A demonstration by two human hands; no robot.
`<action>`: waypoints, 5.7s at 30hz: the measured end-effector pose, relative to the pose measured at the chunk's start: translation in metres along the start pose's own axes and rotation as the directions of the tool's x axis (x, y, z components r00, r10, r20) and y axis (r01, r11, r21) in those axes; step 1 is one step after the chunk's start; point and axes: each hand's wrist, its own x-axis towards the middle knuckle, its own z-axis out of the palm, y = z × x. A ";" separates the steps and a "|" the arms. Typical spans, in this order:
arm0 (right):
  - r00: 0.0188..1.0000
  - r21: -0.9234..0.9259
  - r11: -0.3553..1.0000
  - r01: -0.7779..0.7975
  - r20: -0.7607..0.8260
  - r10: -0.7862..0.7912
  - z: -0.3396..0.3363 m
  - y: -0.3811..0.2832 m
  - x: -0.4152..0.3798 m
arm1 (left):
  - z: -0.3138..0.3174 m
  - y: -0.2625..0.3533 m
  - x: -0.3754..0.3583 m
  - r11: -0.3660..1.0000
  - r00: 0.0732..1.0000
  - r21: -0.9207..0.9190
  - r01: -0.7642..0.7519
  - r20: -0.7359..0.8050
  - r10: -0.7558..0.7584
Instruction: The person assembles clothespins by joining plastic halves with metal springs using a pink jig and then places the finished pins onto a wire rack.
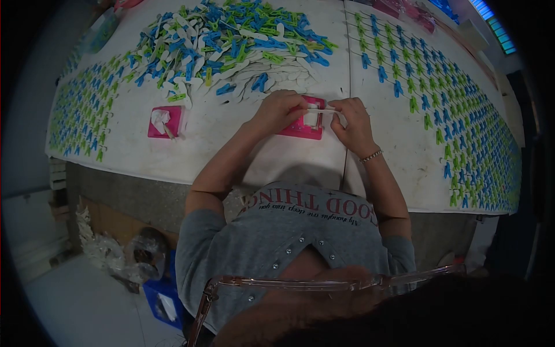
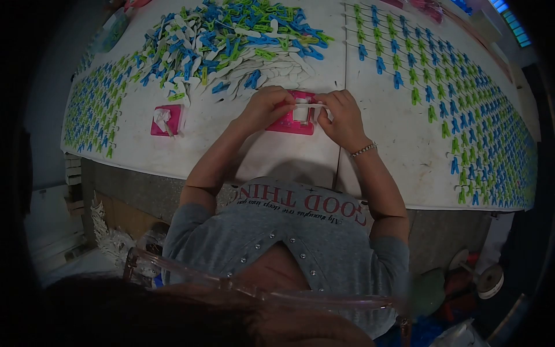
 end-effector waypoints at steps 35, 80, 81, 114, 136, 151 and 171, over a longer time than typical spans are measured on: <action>0.984 0.199 0.967 -0.158 0.109 0.138 0.031 0.006 -0.009 | -0.008 0.005 -0.010 0.994 0.996 -0.071 0.084 -0.008 -0.085; 0.899 0.023 0.933 -0.359 0.276 0.339 0.009 0.065 0.055 | -0.002 0.034 -0.035 0.386 0.810 -0.851 0.356 0.075 -0.581; 0.880 0.185 0.870 -0.456 0.240 0.410 -0.002 0.053 0.045 | 0.002 0.034 -0.031 0.372 0.818 -0.863 0.340 0.077 -0.569; 0.831 0.756 0.463 -0.463 0.187 0.524 -0.052 -0.046 -0.041 | 0.021 0.067 -0.006 0.631 0.939 -0.721 0.286 0.078 -0.336; -0.221 0.858 0.165 -0.487 -0.303 0.927 -0.207 0.092 -0.297 | 0.011 -0.038 -0.046 0.764 0.645 -0.581 0.280 -0.475 -0.598; -0.262 0.868 0.062 -0.493 -0.216 0.941 -0.215 0.099 -0.292 | 0.019 -0.033 -0.044 0.752 0.671 -0.607 0.256 -0.449 -0.590; 0.520 0.223 0.556 -0.801 -0.202 0.830 -0.114 0.054 -0.164 | -0.023 -0.052 -0.048 0.770 0.654 -0.613 0.177 -0.511 -0.557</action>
